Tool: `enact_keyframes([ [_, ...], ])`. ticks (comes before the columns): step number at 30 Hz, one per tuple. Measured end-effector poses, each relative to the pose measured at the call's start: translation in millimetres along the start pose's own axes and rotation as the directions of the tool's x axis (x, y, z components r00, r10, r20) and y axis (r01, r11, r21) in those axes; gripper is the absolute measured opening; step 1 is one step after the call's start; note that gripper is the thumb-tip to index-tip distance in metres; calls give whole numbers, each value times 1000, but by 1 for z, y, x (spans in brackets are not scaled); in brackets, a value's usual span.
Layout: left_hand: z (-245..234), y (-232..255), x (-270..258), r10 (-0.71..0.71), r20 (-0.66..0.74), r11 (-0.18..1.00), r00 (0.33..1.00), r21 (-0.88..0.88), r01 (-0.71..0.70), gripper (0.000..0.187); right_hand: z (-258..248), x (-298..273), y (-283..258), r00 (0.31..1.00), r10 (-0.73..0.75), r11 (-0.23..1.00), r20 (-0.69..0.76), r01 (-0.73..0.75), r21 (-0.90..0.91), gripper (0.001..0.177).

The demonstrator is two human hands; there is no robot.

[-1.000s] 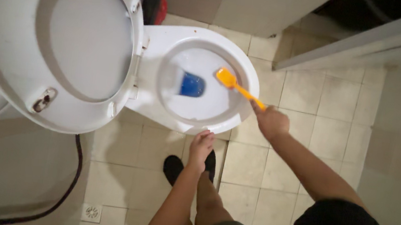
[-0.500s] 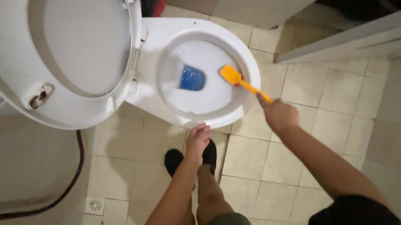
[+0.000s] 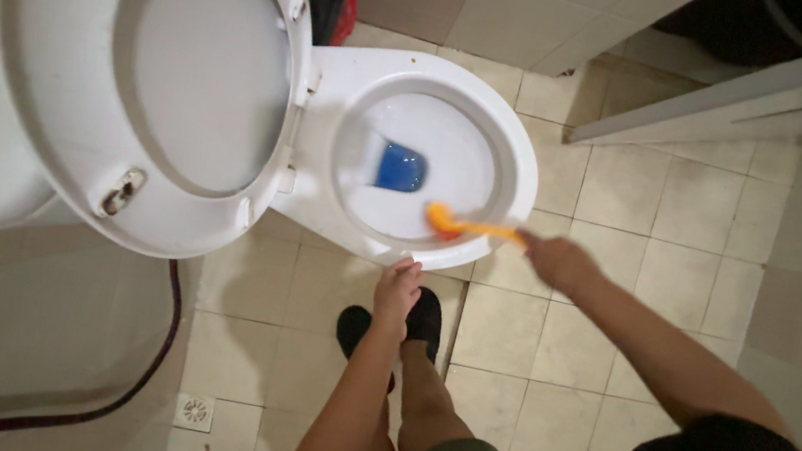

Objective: The person cleans the interior of a toilet bowl with a brush, then rinses the brush, a toothbrush, a scouring pad, and a comb under a faucet.

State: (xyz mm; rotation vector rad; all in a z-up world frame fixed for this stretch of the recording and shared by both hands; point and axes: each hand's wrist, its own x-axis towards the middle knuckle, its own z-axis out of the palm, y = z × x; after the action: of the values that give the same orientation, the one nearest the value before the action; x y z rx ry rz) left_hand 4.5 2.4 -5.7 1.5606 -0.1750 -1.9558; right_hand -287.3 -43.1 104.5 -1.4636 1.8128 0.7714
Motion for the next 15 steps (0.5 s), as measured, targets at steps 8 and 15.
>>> enact_keyframes([
  [8, -15, -2, -1, 5, 44, 1000, 999, -12, -4, 46, 26, 59, -79, 946, -240, 754, 220, 38, 655, 54],
  [15, -37, -14, 12, -25, 11, 998, 1000, -56, 26, 44, 74, 92, -153, 907, -360, -109, 218, -273, 956, 24],
])
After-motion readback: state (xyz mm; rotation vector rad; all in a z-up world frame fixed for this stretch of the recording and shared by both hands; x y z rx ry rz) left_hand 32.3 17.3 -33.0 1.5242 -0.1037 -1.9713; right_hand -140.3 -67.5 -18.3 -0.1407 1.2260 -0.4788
